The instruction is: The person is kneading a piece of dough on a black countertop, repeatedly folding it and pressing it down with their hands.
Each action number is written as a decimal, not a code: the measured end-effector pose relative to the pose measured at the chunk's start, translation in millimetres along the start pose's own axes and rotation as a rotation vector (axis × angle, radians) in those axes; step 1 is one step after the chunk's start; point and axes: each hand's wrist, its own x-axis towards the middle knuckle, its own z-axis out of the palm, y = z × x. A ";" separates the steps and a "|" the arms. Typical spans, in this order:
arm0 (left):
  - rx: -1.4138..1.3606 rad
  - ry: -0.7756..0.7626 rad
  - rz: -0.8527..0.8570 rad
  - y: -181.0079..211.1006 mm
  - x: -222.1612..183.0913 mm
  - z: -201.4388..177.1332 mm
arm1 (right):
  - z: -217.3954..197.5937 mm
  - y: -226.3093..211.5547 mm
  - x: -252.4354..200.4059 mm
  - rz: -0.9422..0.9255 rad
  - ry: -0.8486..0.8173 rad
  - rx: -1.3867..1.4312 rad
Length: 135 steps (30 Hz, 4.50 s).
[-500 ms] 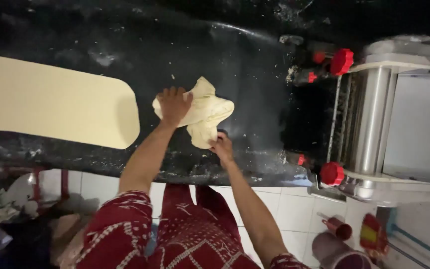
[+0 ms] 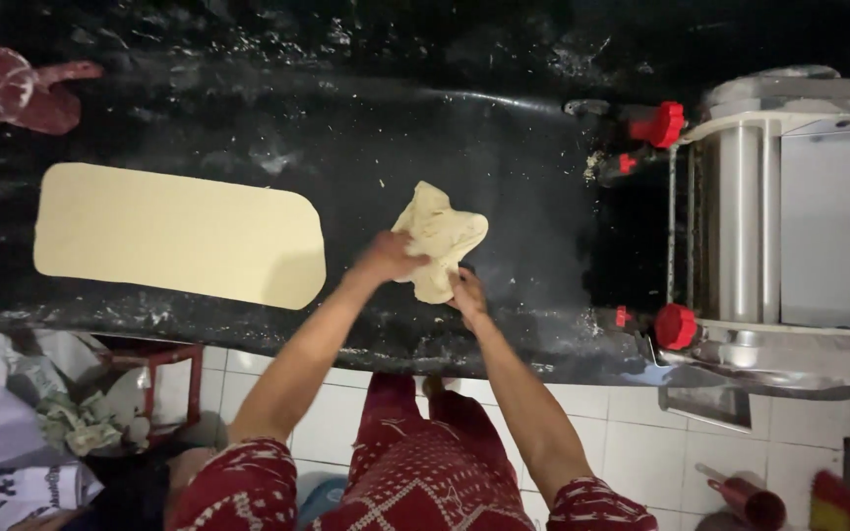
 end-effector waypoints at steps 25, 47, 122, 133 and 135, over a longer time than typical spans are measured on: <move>-0.316 0.884 -0.522 59.4 75.0 58.2 | 26.7 -57.0 40.6 -0.437 0.333 -0.997; -0.374 1.157 -0.021 39.9 79.0 58.8 | -25.8 -71.2 65.5 -0.526 0.202 -0.781; -0.518 0.867 -0.379 42.8 13.2 74.7 | 23.4 -50.0 28.2 -0.343 0.086 -0.793; -0.298 0.936 -0.300 5.8 65.8 103.9 | 38.0 -11.8 70.2 -0.780 0.584 -0.870; -0.409 0.942 -0.147 4.0 63.9 96.0 | 34.7 -5.3 84.8 -0.801 0.542 -0.868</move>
